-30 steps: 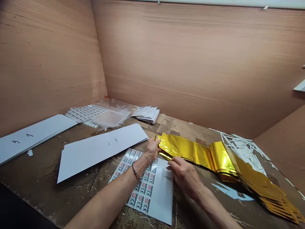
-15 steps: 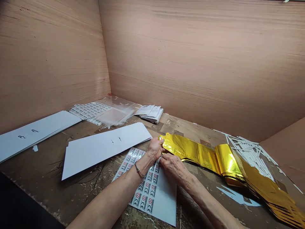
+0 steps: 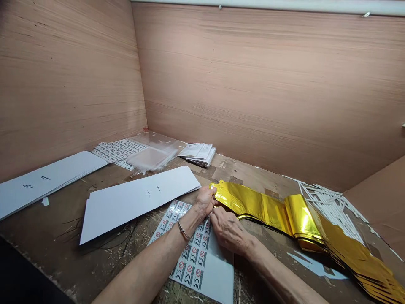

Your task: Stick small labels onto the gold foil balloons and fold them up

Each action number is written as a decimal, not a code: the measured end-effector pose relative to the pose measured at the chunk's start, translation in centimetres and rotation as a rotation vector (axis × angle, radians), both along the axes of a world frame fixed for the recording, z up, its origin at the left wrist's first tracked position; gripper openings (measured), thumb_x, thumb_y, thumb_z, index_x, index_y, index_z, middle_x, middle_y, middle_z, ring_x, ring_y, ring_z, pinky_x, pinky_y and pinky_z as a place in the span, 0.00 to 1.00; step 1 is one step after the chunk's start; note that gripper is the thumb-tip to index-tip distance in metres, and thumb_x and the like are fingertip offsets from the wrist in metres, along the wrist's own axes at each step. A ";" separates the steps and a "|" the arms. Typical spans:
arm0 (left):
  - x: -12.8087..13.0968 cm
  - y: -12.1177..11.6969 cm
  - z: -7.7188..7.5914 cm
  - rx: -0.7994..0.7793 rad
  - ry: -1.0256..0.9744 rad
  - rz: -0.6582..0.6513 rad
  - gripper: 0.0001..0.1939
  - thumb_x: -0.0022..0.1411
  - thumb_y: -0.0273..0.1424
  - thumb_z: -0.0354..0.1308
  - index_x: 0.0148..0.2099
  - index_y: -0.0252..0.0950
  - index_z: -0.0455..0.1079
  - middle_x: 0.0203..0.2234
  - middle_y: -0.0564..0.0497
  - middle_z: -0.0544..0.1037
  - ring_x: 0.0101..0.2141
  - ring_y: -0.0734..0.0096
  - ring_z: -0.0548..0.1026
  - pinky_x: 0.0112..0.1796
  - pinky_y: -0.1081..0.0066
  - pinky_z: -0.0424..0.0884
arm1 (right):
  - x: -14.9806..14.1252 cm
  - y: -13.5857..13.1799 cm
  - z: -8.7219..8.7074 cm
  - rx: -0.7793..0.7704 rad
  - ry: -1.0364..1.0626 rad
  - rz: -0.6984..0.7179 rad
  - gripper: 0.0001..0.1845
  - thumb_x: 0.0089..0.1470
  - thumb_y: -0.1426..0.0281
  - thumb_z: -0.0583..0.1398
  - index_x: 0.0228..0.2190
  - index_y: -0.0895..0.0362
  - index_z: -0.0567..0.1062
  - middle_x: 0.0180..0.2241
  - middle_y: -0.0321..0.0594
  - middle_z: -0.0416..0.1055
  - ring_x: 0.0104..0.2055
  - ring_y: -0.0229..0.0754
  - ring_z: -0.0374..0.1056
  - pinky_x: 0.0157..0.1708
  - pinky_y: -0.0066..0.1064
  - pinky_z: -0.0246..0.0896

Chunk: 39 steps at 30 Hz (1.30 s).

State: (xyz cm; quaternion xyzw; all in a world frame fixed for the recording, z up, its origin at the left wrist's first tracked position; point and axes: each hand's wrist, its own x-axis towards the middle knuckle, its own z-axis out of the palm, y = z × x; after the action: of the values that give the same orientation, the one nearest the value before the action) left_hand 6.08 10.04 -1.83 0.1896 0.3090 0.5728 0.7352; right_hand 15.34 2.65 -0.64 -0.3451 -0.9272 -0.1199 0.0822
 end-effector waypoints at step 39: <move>0.1 0.4 -0.3 0.043 -0.034 -0.003 0.04 0.45 0.25 0.52 0.27 0.31 0.62 0.20 0.48 0.71 0.24 0.68 0.72 0.27 0.69 0.68 | 0.4 0.7 -0.2 -0.148 0.368 -0.096 0.09 0.52 0.77 0.45 0.25 0.59 0.62 0.26 0.42 0.62 0.27 0.37 0.58 0.27 0.28 0.54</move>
State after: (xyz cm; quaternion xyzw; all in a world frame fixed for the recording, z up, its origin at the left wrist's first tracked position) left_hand 6.21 10.43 -2.14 0.1960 0.2836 0.5812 0.7371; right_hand 15.76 3.37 -0.89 -0.4102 -0.8853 0.0096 0.2189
